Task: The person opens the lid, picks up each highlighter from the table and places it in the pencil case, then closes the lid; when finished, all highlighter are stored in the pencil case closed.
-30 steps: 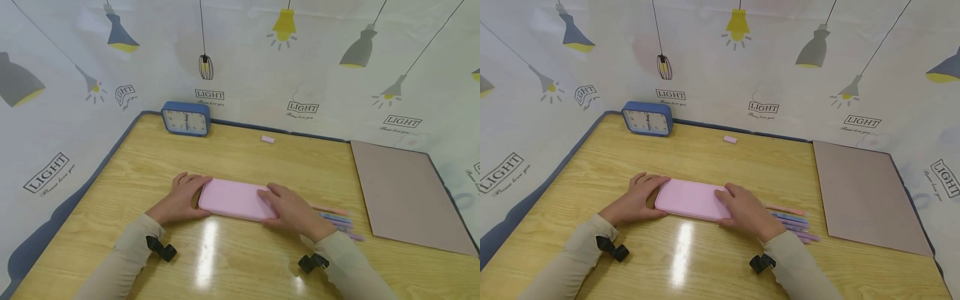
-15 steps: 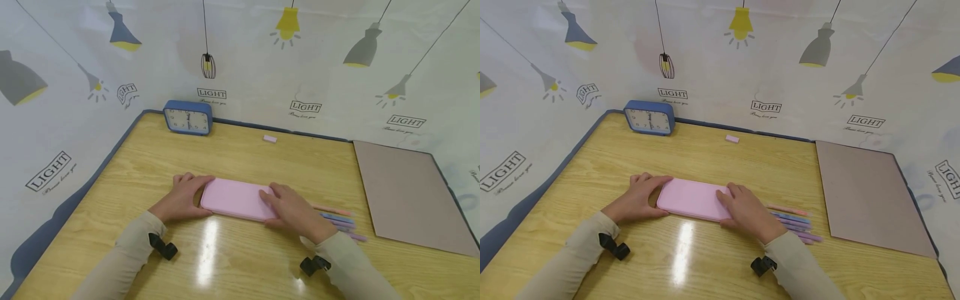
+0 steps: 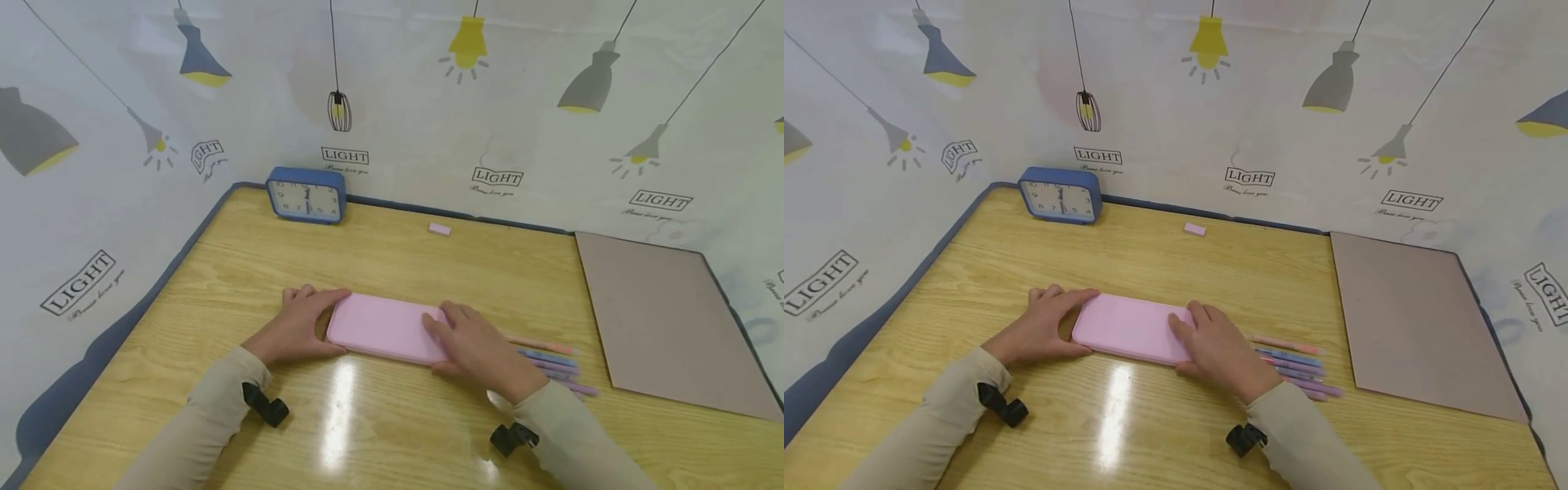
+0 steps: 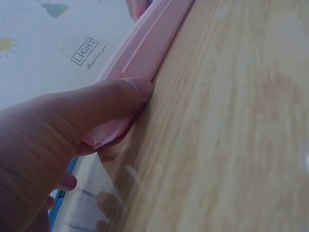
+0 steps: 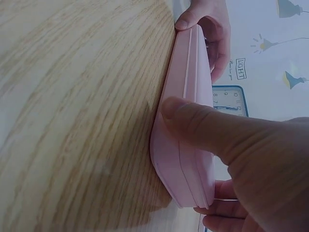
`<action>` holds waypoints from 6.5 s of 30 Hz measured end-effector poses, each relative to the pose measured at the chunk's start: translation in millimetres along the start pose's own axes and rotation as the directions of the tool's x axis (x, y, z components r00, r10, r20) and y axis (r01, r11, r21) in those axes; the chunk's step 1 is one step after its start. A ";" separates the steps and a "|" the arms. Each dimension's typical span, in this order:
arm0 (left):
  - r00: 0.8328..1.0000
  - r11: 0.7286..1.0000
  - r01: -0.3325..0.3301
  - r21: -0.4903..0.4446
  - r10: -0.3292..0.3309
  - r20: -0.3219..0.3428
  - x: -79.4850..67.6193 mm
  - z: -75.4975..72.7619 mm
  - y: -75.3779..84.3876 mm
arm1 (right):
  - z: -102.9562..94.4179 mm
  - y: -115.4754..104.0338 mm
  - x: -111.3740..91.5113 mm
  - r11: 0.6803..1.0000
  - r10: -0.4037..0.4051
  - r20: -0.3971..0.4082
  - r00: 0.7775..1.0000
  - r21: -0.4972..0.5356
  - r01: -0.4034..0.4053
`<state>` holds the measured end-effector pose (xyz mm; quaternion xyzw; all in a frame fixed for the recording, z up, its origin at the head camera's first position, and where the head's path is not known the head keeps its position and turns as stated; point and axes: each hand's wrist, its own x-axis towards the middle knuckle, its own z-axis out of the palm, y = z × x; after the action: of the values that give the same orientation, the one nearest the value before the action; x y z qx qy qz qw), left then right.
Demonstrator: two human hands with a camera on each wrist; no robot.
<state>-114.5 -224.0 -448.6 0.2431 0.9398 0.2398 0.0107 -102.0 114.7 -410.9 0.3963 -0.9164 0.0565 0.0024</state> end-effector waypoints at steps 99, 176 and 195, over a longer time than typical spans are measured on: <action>0.990 0.987 -0.078 -0.137 0.094 0.109 5.1 4.4 5.9 | -28.5 14.4 14.9 0.966 -0.023 0.178 0.984 0.259 -0.025; 0.999 0.987 0.046 -0.154 -0.046 0.004 0.1 13.0 12.5 | -11.9 127.4 -109.7 0.849 0.358 0.067 0.931 0.393 -0.354; 0.998 0.988 0.064 -0.138 -0.061 0.027 0.5 10.7 13.3 | -47.0 75.2 -57.9 0.911 0.214 -0.093 0.972 0.378 -0.165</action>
<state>-107.5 -208.8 -451.9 0.2149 0.9278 0.3016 0.0458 -118.8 212.8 -374.7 0.2941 -0.9216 0.2529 -0.0166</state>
